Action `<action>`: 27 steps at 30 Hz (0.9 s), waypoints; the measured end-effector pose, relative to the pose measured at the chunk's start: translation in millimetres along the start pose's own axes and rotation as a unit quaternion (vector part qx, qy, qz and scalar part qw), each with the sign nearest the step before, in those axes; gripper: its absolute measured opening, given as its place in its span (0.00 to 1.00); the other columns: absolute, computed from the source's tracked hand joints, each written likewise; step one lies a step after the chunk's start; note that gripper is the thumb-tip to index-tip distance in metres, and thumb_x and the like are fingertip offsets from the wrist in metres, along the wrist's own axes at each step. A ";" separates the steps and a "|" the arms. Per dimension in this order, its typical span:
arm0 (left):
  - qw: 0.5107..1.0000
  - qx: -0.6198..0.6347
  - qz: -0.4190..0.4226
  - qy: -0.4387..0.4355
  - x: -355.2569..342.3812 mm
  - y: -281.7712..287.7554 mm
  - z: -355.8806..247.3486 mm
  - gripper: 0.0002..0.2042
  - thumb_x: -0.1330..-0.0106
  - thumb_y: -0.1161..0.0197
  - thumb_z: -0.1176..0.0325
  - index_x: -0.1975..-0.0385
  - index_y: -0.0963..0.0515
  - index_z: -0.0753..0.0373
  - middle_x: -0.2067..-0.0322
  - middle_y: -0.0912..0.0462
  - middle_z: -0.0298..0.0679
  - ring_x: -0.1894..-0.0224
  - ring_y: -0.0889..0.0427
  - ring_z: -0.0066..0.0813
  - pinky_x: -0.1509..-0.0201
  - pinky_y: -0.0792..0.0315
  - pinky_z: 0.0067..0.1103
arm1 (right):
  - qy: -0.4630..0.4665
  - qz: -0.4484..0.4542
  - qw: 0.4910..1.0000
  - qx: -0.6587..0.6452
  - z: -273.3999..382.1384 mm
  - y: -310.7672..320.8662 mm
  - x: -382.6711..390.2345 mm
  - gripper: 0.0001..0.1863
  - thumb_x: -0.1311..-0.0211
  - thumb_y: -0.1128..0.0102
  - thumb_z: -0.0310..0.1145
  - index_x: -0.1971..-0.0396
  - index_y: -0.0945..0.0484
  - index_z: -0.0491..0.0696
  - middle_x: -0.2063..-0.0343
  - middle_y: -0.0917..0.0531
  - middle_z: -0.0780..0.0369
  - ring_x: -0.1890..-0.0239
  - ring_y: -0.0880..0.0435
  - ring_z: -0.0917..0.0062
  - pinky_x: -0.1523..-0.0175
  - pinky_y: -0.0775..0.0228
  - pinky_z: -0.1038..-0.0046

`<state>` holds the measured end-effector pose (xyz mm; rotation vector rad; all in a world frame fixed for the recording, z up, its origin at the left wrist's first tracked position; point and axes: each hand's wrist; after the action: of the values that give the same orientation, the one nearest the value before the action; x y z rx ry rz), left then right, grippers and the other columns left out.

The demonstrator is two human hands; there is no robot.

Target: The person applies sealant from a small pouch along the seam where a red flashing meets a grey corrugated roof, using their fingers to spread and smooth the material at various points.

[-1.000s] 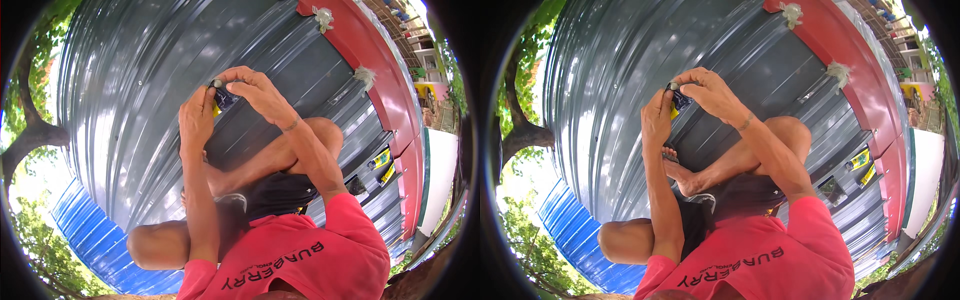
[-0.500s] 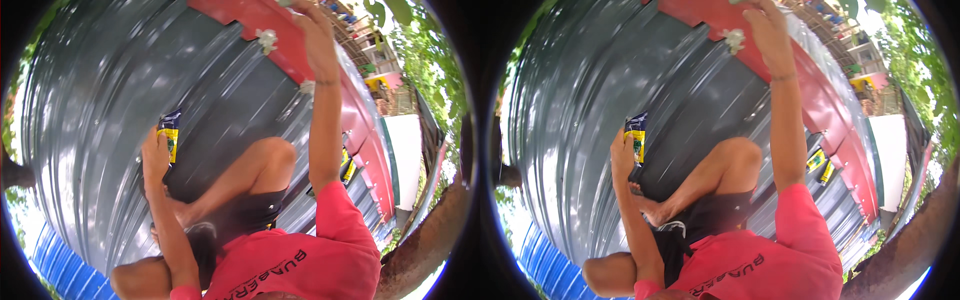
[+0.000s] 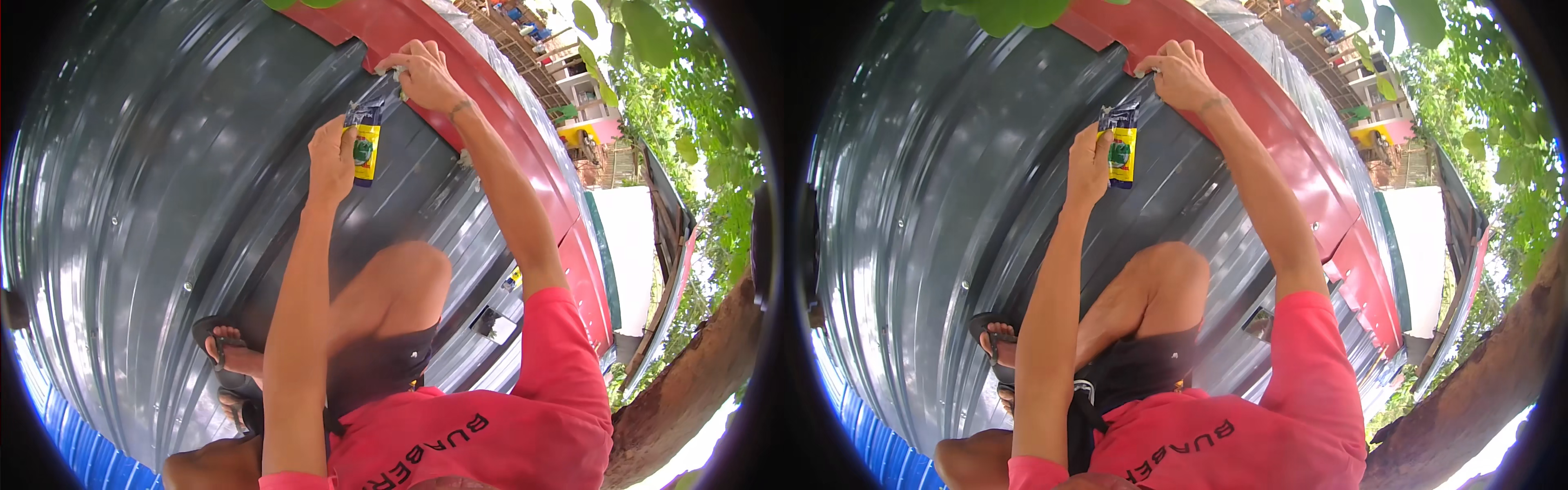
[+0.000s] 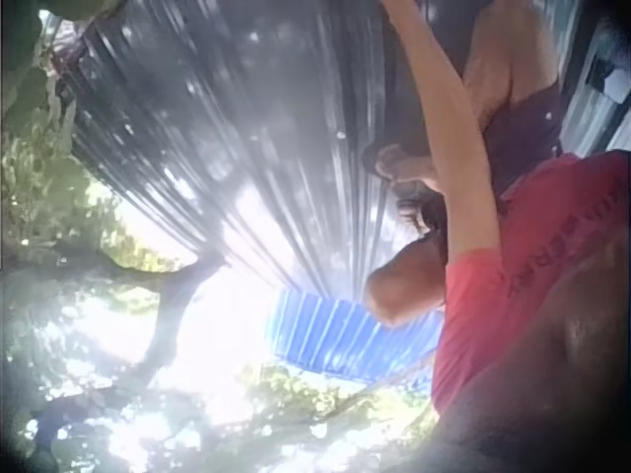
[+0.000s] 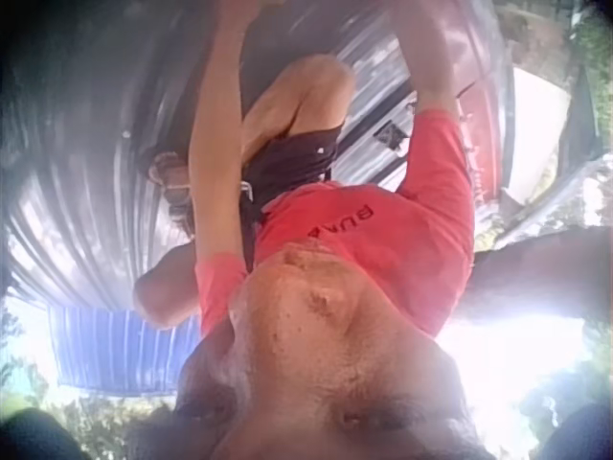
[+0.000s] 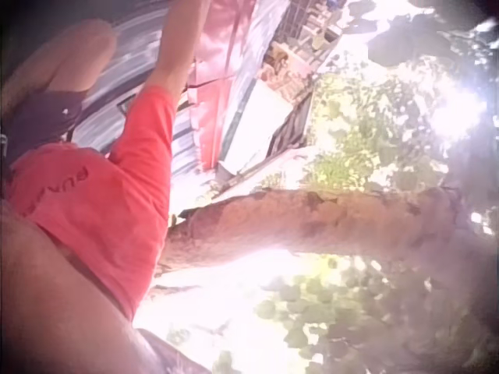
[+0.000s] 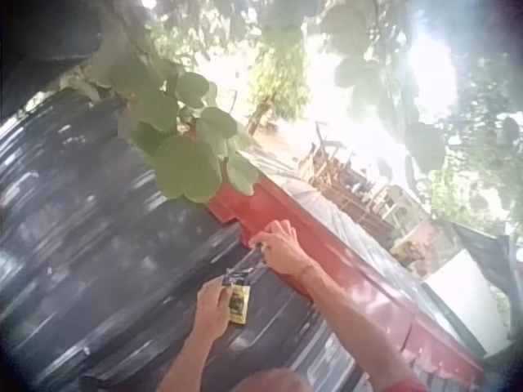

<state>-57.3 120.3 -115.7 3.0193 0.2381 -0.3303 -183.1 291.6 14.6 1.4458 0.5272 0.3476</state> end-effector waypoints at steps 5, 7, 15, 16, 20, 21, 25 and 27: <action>1.000 0.012 -0.010 -0.004 3.2 -2.8 10.3 0.17 0.24 0.44 0.65 0.44 0.25 0.71 0.45 0.21 0.53 0.39 0.27 0.55 0.33 0.35 0.39 | 0.051 0.004 0.998 0.022 -10.9 -3.7 0.1 0.21 0.43 0.46 0.25 0.56 0.12 0.64 0.54 0.24 0.62 0.46 0.32 0.63 0.38 0.41 0.61; 1.000 0.024 -0.010 -0.002 4.1 -5.1 11.3 0.17 0.24 0.44 0.65 0.44 0.26 0.71 0.44 0.22 0.53 0.38 0.27 0.54 0.32 0.35 0.38 | 0.063 0.007 0.997 0.051 -13.4 -3.4 -0.4 0.22 0.44 0.45 0.25 0.55 0.12 0.66 0.55 0.24 0.63 0.46 0.32 0.64 0.38 0.41 0.61; 0.999 -0.030 -0.011 -0.039 4.9 2.6 5.6 0.15 0.24 0.45 0.68 0.44 0.24 0.68 0.42 0.23 0.50 0.38 0.27 0.50 0.32 0.36 0.37 | 0.168 0.019 0.965 0.199 -13.8 10.3 1.0 0.26 0.44 0.40 0.25 0.47 0.16 0.68 0.53 0.24 0.64 0.44 0.30 0.68 0.35 0.40 0.64; 0.998 -0.034 -0.012 -0.042 5.4 4.2 5.0 0.15 0.24 0.45 0.68 0.44 0.24 0.67 0.42 0.23 0.49 0.38 0.28 0.50 0.32 0.36 0.37 | 0.192 0.025 0.954 0.229 -11.2 14.6 0.6 0.27 0.44 0.38 0.27 0.45 0.17 0.69 0.53 0.25 0.64 0.44 0.30 0.69 0.34 0.40 0.65; 0.998 -0.041 -0.005 -0.051 4.3 1.8 4.5 0.14 0.25 0.45 0.69 0.44 0.24 0.67 0.42 0.23 0.48 0.37 0.28 0.49 0.32 0.37 0.37 | 0.255 0.022 0.901 0.349 -19.0 32.5 4.3 0.31 0.45 0.34 0.33 0.39 0.22 0.68 0.53 0.25 0.66 0.44 0.30 0.70 0.34 0.40 0.66; 0.998 -0.041 0.000 -0.052 3.6 1.0 4.2 0.15 0.25 0.45 0.69 0.43 0.24 0.66 0.42 0.23 0.47 0.37 0.28 0.49 0.32 0.37 0.37 | 0.262 0.026 0.894 0.363 -21.7 35.3 4.4 0.32 0.46 0.34 0.33 0.38 0.23 0.68 0.53 0.25 0.66 0.44 0.30 0.70 0.34 0.40 0.66; 0.998 -0.029 0.003 -0.058 3.2 3.5 6.3 0.14 0.25 0.45 0.69 0.44 0.24 0.66 0.43 0.23 0.46 0.38 0.28 0.48 0.32 0.37 0.37 | 0.282 0.025 0.879 0.383 -18.7 43.3 3.9 0.32 0.47 0.33 0.31 0.39 0.23 0.67 0.53 0.25 0.66 0.44 0.30 0.70 0.35 0.39 0.66; 0.998 -0.020 0.005 -0.063 3.3 3.8 7.1 0.13 0.25 0.45 0.70 0.45 0.23 0.66 0.43 0.23 0.46 0.38 0.28 0.48 0.33 0.37 0.37 | 0.274 0.012 0.904 0.329 -15.2 40.2 1.8 0.31 0.49 0.33 0.31 0.41 0.21 0.66 0.54 0.25 0.67 0.45 0.30 0.71 0.36 0.38 0.66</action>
<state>-55.0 116.3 -123.1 2.9454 0.2163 -0.5073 -186.3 309.6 53.5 2.0127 1.1648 0.6467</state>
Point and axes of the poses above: each hand's wrist, its own x-axis away from the middle knuckle, its own y-axis out of the back of the hand, z = x × y
